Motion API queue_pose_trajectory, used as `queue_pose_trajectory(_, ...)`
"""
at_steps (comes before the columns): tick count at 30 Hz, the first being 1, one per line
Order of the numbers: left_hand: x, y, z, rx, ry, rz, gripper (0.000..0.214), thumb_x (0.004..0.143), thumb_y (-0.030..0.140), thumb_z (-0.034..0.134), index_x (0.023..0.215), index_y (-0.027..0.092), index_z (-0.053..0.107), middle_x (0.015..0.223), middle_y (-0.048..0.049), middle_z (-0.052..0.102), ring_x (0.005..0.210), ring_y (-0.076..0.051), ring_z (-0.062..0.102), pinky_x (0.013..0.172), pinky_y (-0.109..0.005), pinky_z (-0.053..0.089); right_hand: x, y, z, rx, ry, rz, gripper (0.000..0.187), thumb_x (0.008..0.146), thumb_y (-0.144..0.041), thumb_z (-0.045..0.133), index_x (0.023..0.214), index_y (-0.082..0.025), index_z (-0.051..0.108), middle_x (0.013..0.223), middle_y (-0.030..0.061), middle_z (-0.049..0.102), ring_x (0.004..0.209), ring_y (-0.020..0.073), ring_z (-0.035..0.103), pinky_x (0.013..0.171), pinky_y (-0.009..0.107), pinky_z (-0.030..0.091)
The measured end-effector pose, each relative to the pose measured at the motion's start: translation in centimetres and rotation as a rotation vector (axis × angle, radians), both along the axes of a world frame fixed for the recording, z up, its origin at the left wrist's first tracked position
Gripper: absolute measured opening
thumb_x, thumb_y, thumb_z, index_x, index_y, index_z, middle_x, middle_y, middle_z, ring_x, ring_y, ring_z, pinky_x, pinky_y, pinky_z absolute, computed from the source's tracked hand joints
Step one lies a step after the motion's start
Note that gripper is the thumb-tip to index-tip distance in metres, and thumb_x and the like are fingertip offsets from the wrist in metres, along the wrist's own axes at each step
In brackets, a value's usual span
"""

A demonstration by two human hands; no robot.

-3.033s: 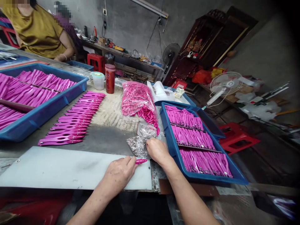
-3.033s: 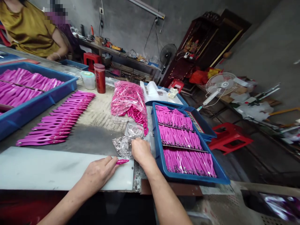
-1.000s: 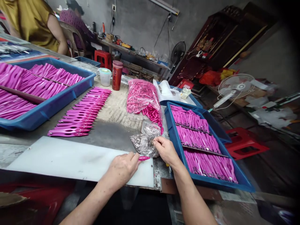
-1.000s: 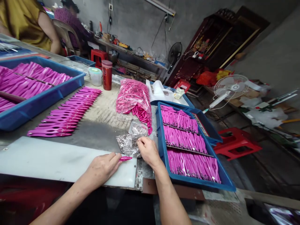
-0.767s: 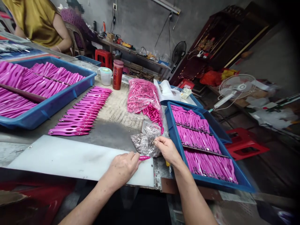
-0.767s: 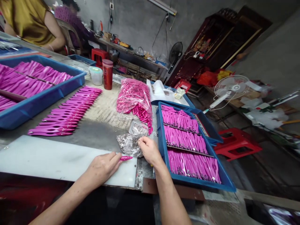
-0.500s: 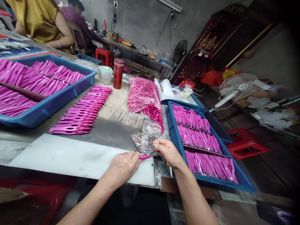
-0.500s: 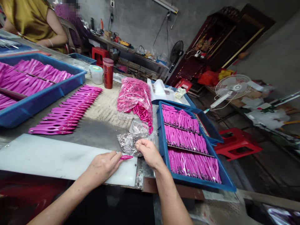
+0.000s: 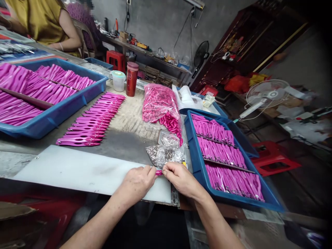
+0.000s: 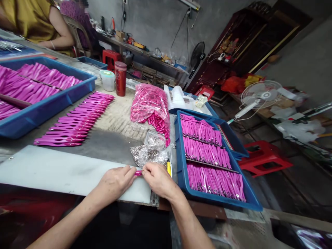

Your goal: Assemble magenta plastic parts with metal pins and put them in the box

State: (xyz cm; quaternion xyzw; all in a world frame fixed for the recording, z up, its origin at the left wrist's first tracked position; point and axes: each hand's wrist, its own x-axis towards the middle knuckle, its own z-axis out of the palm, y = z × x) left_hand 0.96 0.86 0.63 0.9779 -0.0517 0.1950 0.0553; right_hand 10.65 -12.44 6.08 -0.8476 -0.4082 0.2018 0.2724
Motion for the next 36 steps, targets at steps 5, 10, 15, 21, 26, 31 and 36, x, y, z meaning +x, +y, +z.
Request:
queue_pose_trajectory(5, -0.1, 0.0, -0.3, 0.030, -0.015, -0.024, 0.013, 0.084, 0.017, 0.039, 0.074, 0.018, 0.047, 0.061, 0.0002, 0.048, 0.053, -0.014, 0.049, 0.047, -0.026, 0.033, 0.2, 0.4, 0.3, -0.102, -0.046, 0.035, 0.020, 0.078, -0.017, 0.041, 0.059, -0.017, 0.046, 0.058, -0.0036, 0.047, 0.058, 0.0097, 0.042, 0.054, 0.020, 0.027)
queue_pose_trajectory(10, -0.1, -0.1, 0.0, 0.037, 0.039, -0.049, 0.014, 0.086, 0.017, 0.036, 0.077, 0.017, 0.048, 0.064, -0.0010, 0.048, 0.055, -0.015, 0.050, 0.048, -0.026, 0.036, 0.3, 0.6, 0.1, -0.158, -0.054, 0.027, 0.020, 0.077, -0.018, 0.042, 0.058, -0.016, 0.050, 0.057, -0.0033, 0.048, 0.057, 0.0097, 0.042, 0.051, 0.020, 0.025)
queue_pose_trajectory(15, -0.2, -0.1, 0.0, 0.083, 0.080, -0.045, 0.013, 0.085, 0.017, 0.037, 0.079, 0.017, 0.048, 0.065, -0.0012, 0.049, 0.056, -0.015, 0.051, 0.049, -0.026, 0.037, 0.2, 0.8, -0.2, -0.196, -0.059, -0.022, 0.020, 0.073, -0.017, 0.041, 0.055, -0.017, 0.049, 0.054, -0.0034, 0.047, 0.054, 0.0096, 0.039, 0.050, 0.021, 0.022)
queue_pose_trajectory(21, -0.1, -0.1, 0.0, 0.103, 0.109, -0.057, 0.011, 0.084, 0.017, 0.039, 0.079, 0.017, 0.048, 0.066, -0.0013, 0.051, 0.056, -0.016, 0.052, 0.049, -0.027, 0.039, -0.2, 1.0, -0.8, -0.197, -0.149, -0.038, 0.022, 0.075, -0.017, 0.040, 0.054, -0.017, 0.046, 0.053, -0.0026, 0.045, 0.053, 0.0097, 0.037, 0.050, 0.022, 0.020)
queue_pose_trajectory(26, 0.0, 0.0, 0.2, 0.107, 0.143, -0.065, 0.012, 0.085, 0.016, 0.038, 0.081, 0.017, 0.049, 0.067, -0.0020, 0.052, 0.056, -0.017, 0.053, 0.049, -0.028, 0.040, -0.3, 1.0, -0.9, -0.195, -0.203, -0.007, 0.023, 0.076, -0.016, 0.040, 0.053, -0.017, 0.045, 0.053, -0.0023, 0.046, 0.053, 0.0097, 0.038, 0.051, 0.022, 0.021)
queue_pose_trajectory(31, -0.1, 0.0, 0.3, 0.099, 0.176, -0.060, 0.013, 0.085, 0.015, 0.036, 0.082, 0.016, 0.049, 0.068, -0.0023, 0.052, 0.059, -0.017, 0.053, 0.051, -0.028, 0.041, -0.3, 1.0, -1.1, -0.202, -0.173, -0.015, 0.023, 0.076, -0.015, 0.040, 0.053, -0.017, 0.045, 0.053, -0.0024, 0.046, 0.053, 0.0096, 0.038, 0.051, 0.022, 0.022)
queue_pose_trajectory(36, -0.1, 0.0, 0.8, 0.089, 0.279, -0.090, 0.015, 0.081, 0.009, 0.037, 0.087, 0.016, 0.049, 0.074, -0.0033, 0.053, 0.063, -0.019, 0.054, 0.054, -0.030, 0.044, -0.2, 1.0, -1.2, -0.200, -0.135, -0.022, 0.022, 0.076, -0.016, 0.039, 0.056, -0.016, 0.047, 0.055, -0.0023, 0.047, 0.055, 0.0094, 0.040, 0.052, 0.021, 0.023)
